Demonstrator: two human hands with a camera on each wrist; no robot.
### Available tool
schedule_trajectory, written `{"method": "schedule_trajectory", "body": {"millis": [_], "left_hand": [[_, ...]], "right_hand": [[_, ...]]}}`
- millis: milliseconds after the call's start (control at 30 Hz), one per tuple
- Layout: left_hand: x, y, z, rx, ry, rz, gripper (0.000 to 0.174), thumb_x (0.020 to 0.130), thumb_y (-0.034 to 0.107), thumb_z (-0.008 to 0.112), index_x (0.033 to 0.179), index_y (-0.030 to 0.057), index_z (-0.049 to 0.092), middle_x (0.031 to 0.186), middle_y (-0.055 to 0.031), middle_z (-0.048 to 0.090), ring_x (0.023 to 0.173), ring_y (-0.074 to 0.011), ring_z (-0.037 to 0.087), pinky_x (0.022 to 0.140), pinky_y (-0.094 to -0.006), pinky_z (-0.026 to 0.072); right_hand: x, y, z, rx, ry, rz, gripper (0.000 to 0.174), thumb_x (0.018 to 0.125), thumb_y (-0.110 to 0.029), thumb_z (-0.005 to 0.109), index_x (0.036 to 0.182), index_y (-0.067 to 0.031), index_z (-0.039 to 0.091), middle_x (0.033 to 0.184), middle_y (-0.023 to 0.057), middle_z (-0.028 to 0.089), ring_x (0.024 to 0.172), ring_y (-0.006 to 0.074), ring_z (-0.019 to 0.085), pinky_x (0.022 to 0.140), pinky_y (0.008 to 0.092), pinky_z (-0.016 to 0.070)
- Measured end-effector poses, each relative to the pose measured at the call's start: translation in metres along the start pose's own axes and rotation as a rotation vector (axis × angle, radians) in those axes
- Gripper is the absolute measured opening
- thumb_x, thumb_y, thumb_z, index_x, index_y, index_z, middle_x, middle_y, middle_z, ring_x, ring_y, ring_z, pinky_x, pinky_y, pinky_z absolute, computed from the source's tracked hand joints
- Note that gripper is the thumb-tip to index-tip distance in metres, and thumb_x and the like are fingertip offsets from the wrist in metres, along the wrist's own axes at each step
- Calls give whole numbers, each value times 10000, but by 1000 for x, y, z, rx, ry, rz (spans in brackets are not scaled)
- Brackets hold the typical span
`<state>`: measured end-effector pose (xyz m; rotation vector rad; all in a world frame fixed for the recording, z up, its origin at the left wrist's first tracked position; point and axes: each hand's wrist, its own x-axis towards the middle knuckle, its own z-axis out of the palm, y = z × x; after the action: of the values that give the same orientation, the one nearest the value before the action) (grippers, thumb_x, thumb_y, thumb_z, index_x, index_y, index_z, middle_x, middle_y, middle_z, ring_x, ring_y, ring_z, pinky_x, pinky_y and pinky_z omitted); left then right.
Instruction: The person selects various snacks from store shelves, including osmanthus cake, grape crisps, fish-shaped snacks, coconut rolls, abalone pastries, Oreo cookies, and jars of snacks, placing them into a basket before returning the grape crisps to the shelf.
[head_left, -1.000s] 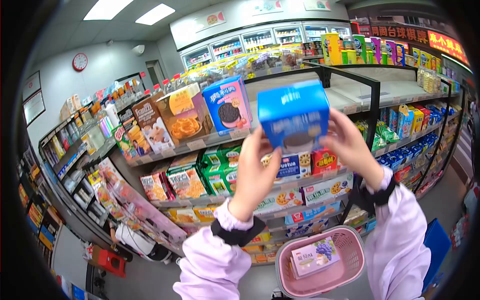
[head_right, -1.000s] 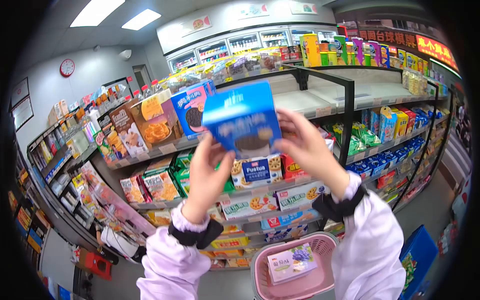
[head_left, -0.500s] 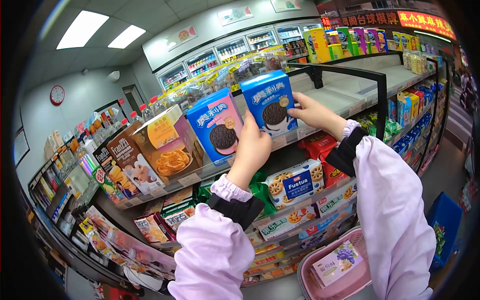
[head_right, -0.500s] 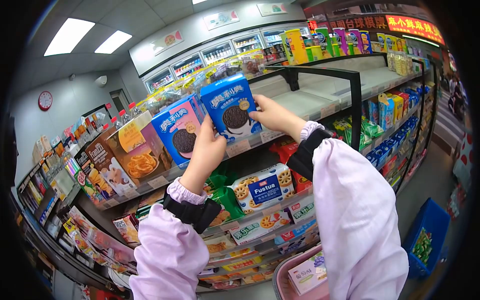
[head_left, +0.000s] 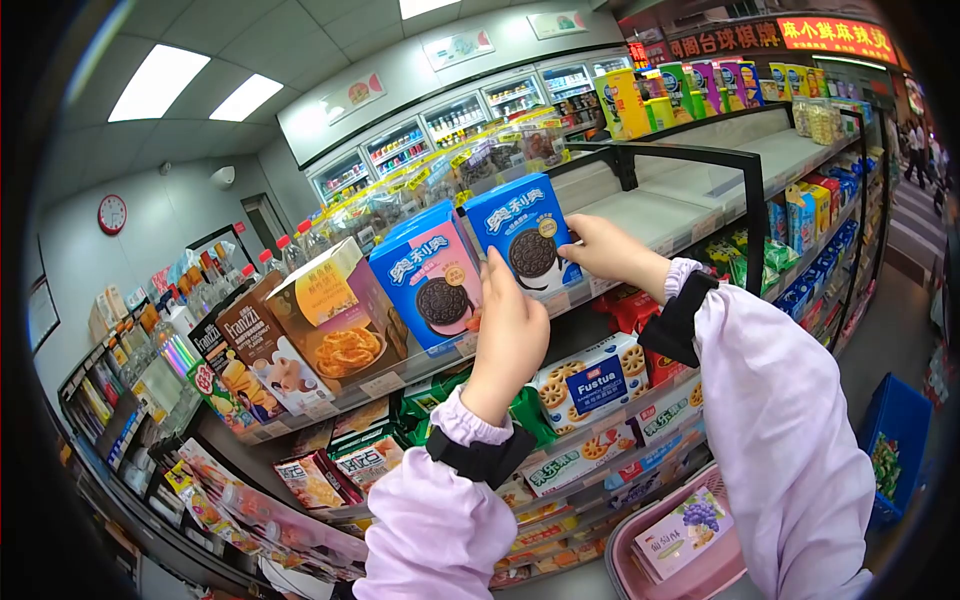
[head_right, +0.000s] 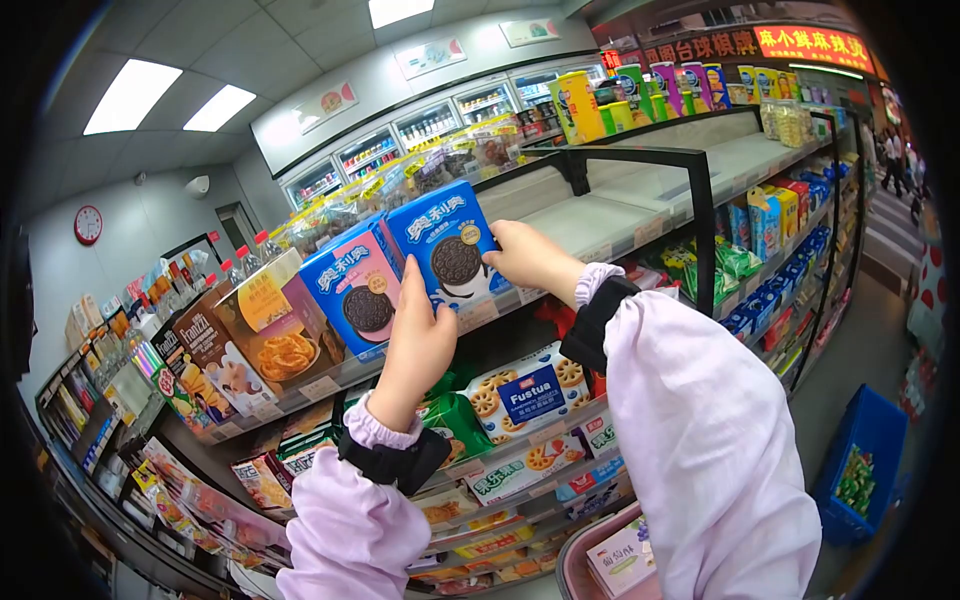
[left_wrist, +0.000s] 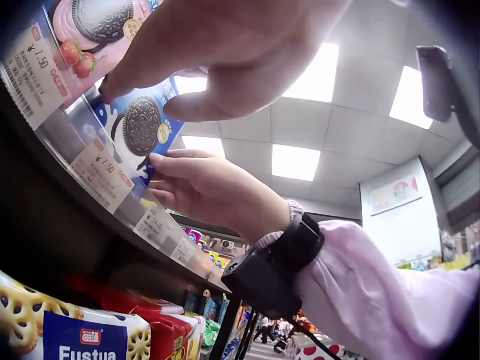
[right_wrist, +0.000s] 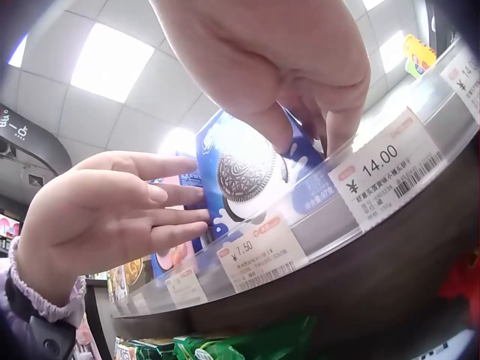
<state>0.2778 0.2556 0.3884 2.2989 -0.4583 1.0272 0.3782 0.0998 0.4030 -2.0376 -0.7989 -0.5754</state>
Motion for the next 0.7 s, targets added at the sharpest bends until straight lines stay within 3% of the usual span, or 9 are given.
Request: {"method": "schedule_trajectory", "body": {"millis": [100,200,300,433,533,567,600,667,700], "left_hand": [[-9,5,-1,53,5,64,611,808,-3,440,1339,-121,161,1352,-326,264,1309,-369,242,1062,-375,227],[-18,12,-3,41,-44,158,606,786,-32,402,1309,-168,130,1308,-405,223,1286,-480,181,1056,-436,221],[-24,10,-4,20,-96,166,604,787,-33,406,1308,-168,132,1307,-407,221,1286,-478,184,1052,-433,230],[-35,6,-6,-33,-99,147,582,812,-15,424,1322,-135,172,1334,-352,247,1298,-427,215,1049,-416,244],[-66,16,-12,-218,-94,148,563,817,-23,459,1337,-68,247,1363,-256,295,1282,-364,296,1043,-391,261],[-83,19,-15,-330,-106,142,564,789,-55,481,1323,-49,295,1343,-238,336,1256,-360,337,1029,-391,285],[-106,16,-13,-322,-90,136,532,764,-82,488,1280,-43,366,1300,-221,400,1224,-350,382,1010,-390,312],[-151,19,-21,-339,-176,152,404,748,-88,487,1146,-25,503,1196,-198,505,1145,-336,472,969,-379,361],[-177,12,-13,-400,-196,111,348,753,-71,504,1093,-7,546,1142,-185,544,1087,-326,519,927,-368,401]], "right_hand": [[-1,-2,1,-19,3,-1,271,782,-141,600,967,51,547,957,237,596,929,383,562,790,402,451],[-1,-3,3,-15,-11,-5,273,784,-130,597,980,52,541,971,238,592,941,383,558,801,405,447],[-2,-5,4,11,-15,-4,299,786,-119,594,1024,51,534,987,236,592,964,378,555,821,403,444],[-3,-2,2,56,-58,-29,402,786,-110,591,1142,47,488,1076,243,560,1042,369,523,877,385,425],[-31,-1,-4,-107,233,-276,466,790,-96,580,1209,43,432,1173,248,500,1115,370,471,918,375,400],[-51,-16,-17,10,216,-242,473,795,-87,571,1218,44,406,1200,243,470,1136,360,451,940,367,382],[-78,-25,-24,95,237,-241,439,797,-61,557,1202,38,418,1133,221,504,1091,326,487,926,348,390],[-145,-26,-19,391,210,-87,366,826,-22,542,1177,12,443,1068,133,530,949,205,549,832,295,438],[-185,-27,-22,189,91,-5,345,838,-30,548,1169,3,455,1051,107,532,924,173,554,818,283,449]]}}
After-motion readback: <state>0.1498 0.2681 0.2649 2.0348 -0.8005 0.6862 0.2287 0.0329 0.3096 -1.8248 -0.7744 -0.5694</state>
